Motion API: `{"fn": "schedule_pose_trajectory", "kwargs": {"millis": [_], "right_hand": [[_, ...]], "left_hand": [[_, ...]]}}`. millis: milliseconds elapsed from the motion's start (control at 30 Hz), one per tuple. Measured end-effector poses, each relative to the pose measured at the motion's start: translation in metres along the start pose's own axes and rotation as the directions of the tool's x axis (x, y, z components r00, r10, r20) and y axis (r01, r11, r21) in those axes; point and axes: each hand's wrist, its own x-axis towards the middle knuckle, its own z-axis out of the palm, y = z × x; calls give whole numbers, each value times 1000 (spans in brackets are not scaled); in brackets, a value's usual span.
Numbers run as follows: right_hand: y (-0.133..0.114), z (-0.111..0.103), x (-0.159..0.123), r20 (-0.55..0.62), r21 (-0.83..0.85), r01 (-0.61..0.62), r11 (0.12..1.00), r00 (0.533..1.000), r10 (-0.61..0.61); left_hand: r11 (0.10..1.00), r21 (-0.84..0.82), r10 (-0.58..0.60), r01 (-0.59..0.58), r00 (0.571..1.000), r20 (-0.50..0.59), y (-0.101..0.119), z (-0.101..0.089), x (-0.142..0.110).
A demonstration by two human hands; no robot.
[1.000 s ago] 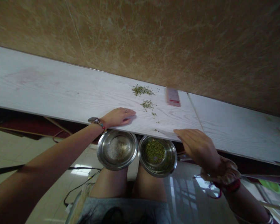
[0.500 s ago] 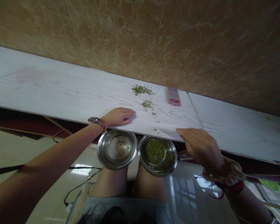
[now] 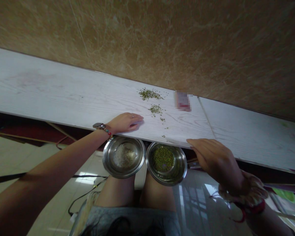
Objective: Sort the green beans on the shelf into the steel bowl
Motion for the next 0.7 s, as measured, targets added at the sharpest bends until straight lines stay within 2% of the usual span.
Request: {"fn": "schedule_pose_trajectory", "kwargs": {"millis": [300,700], "right_hand": [[13,23,3,-36,-121,26,992,999,-30],[7,15,7,-44,-83,63,995,997,-67]], "left_hand": [[1000,-1,0,0,1000,-8,0,0,-1],[1000,16,1,-1,1000,8,0,0,1]]}}
